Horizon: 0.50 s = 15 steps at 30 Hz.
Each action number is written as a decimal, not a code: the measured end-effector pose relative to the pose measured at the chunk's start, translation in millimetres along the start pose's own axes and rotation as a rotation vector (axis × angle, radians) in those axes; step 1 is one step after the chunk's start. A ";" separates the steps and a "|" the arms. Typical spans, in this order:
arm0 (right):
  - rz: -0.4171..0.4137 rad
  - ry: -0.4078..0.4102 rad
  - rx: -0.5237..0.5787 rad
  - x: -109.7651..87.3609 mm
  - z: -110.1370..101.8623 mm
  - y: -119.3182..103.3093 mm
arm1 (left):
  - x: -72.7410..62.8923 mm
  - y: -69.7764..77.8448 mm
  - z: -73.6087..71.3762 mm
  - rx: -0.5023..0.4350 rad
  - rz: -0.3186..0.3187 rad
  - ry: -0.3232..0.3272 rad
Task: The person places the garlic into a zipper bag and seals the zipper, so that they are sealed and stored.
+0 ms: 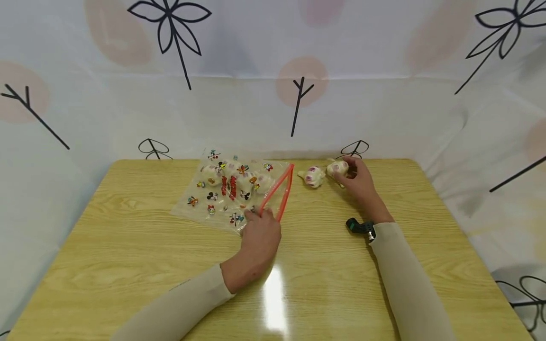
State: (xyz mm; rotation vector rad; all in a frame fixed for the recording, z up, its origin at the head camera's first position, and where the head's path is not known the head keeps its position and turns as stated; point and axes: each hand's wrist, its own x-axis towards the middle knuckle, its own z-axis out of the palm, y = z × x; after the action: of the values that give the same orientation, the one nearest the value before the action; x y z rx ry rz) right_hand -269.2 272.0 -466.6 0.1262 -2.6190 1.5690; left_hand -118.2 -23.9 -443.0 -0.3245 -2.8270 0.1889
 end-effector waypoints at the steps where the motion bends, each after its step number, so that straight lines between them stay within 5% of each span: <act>1: -0.022 -0.003 -0.003 0.5 -0.2 1.7 | 0.1 0.0 0.0 0.004 0.000 0.002; 15: -0.069 0.022 -0.046 2.4 3.5 5.3 | 1.3 1.2 -0.8 0.015 -0.010 -0.032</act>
State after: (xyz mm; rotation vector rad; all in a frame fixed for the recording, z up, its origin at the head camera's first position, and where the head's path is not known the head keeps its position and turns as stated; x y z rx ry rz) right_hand -272.3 271.3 -472.6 0.1926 -2.6021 1.4796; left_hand -118.9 -22.3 -442.1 -0.3067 -2.8568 0.2152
